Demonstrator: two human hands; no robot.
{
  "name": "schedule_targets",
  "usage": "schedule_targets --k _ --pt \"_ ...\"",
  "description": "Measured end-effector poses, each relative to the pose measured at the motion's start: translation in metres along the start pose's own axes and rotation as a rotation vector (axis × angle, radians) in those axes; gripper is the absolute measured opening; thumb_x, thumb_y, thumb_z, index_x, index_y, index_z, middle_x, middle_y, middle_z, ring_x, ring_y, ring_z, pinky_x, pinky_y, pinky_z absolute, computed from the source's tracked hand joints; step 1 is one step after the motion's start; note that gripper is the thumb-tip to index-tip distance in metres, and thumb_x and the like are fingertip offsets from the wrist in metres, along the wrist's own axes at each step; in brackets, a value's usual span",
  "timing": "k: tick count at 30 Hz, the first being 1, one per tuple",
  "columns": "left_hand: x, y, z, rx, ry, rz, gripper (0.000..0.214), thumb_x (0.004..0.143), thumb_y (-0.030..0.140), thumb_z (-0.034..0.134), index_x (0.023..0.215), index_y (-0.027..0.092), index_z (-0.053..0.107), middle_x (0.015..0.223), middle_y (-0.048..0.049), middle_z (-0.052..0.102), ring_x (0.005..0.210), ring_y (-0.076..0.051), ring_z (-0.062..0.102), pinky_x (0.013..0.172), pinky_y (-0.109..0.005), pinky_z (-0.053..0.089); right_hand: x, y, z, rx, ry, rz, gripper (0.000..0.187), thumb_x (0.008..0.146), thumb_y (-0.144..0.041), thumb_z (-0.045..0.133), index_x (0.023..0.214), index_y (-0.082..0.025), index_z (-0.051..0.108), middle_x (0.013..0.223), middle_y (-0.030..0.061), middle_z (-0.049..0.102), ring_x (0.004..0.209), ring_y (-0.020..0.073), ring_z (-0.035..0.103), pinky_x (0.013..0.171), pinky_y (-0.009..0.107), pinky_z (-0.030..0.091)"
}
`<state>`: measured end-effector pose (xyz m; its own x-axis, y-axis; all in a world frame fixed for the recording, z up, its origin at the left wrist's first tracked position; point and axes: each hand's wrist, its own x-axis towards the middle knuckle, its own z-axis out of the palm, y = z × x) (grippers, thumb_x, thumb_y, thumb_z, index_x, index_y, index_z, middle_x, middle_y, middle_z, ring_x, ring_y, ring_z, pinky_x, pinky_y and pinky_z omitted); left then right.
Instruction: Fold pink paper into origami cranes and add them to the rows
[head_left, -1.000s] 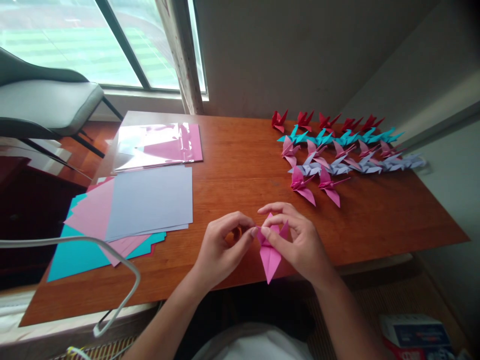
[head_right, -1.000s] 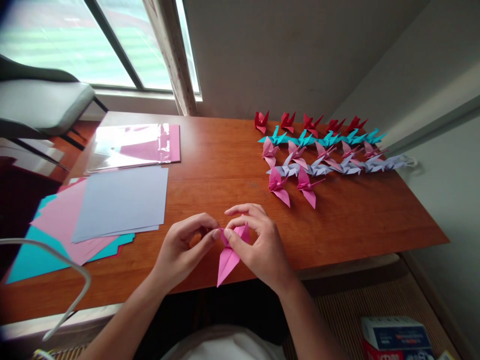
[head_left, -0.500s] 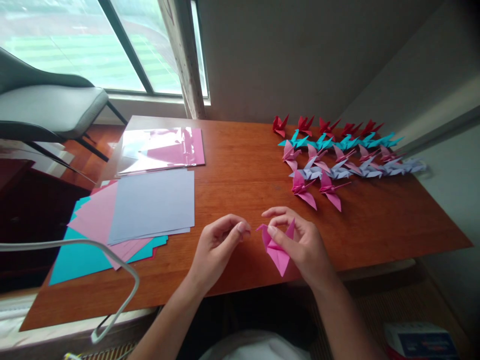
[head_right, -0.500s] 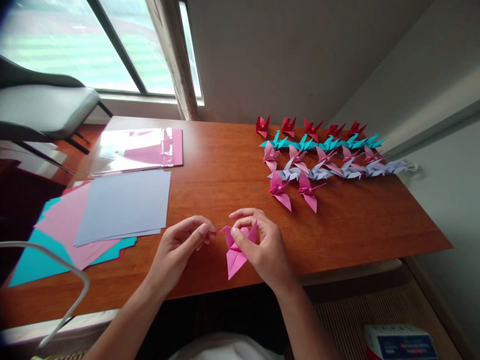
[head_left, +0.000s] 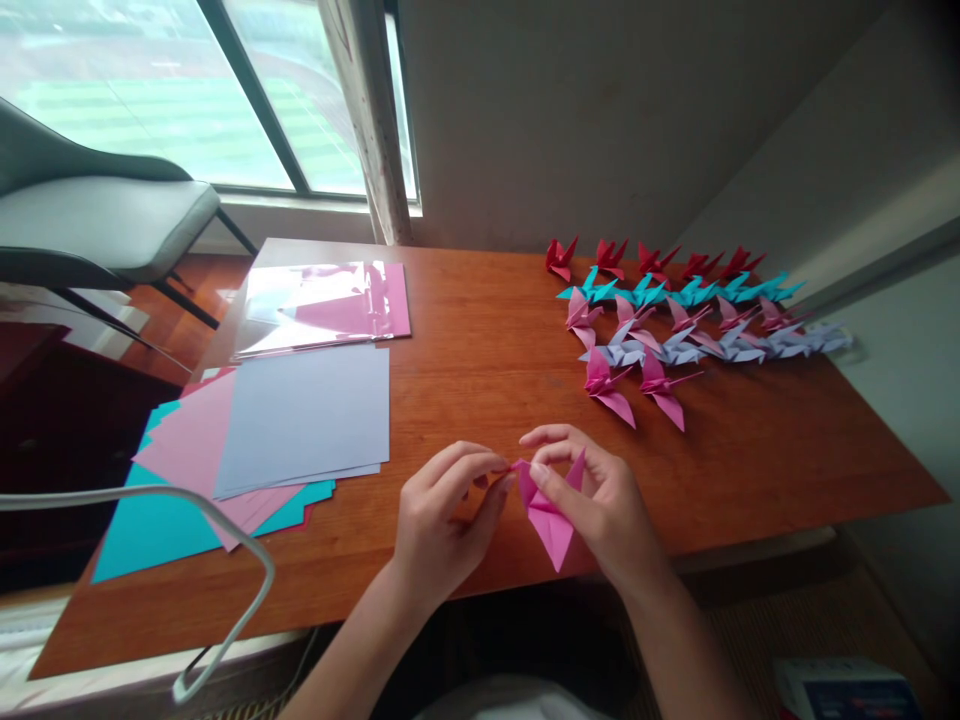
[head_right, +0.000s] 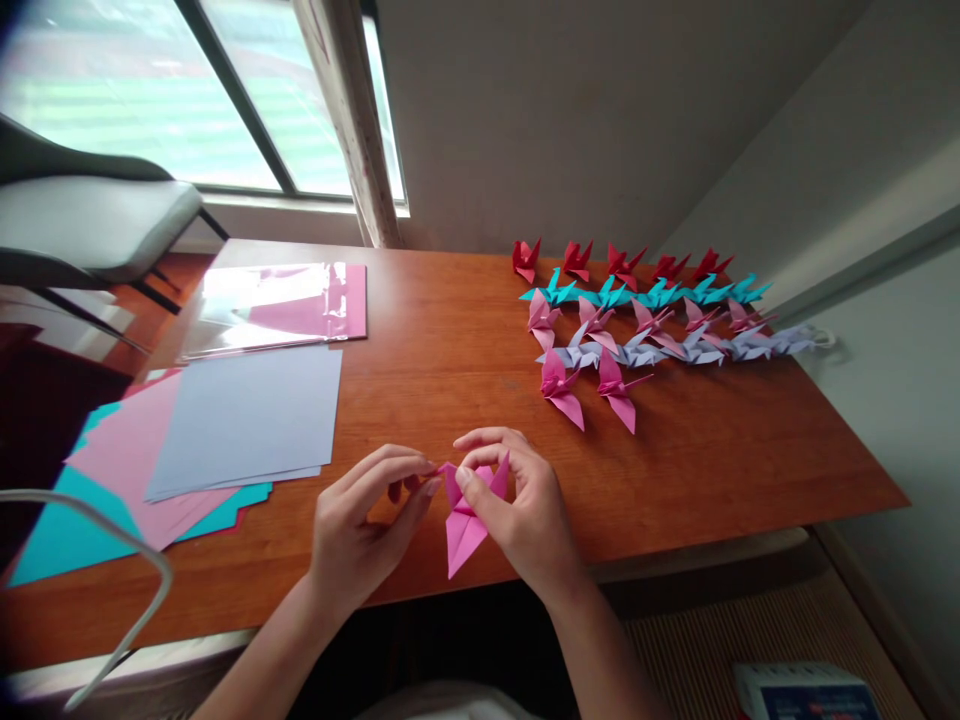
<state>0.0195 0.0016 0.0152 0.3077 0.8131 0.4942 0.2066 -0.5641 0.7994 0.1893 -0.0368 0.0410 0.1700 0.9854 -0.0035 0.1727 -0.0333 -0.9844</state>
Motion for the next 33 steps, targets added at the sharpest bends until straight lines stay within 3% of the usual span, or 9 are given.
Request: schedule_targets --k 10,23,33 --pt "-0.0002 0.0029 0.0012 0.169 0.045 0.103 0.018 0.085 0.003 0.067 0.094 0.018 0.065 0.083 -0.0029 0.07 0.073 -0.014 0.063 0.068 -0.025 0.052 0.0008 -0.0001 0.002 -0.01 0.011 -0.007 0.008 0.088 -0.024 0.067 0.08 -0.023 0.069 0.109 0.0052 0.069 0.11 0.0232 0.063 0.1 0.04 0.044" --pt "-0.0006 0.0028 0.0004 0.15 0.049 0.072 0.016 0.087 0.004 0.067 0.092 0.019 0.066 0.082 -0.0018 0.07 0.073 -0.012 0.064 0.068 -0.023 0.052 -0.0006 -0.0006 0.0029 -0.002 0.021 0.006 0.009 0.088 -0.025 0.068 0.08 -0.022 0.069 0.109 0.0066 0.069 0.109 0.0243 0.063 0.101 0.043 0.047" --pt "-0.002 0.003 -0.0011 0.103 0.038 -0.005 0.011 0.089 0.008 0.063 0.09 0.019 0.065 0.08 -0.0024 0.069 0.072 -0.013 0.062 0.068 -0.025 0.051 -0.0023 -0.002 -0.0003 0.001 0.035 0.054 0.013 0.089 -0.032 0.068 0.081 -0.021 0.069 0.114 0.0092 0.067 0.108 0.0263 0.063 0.088 0.041 0.057"
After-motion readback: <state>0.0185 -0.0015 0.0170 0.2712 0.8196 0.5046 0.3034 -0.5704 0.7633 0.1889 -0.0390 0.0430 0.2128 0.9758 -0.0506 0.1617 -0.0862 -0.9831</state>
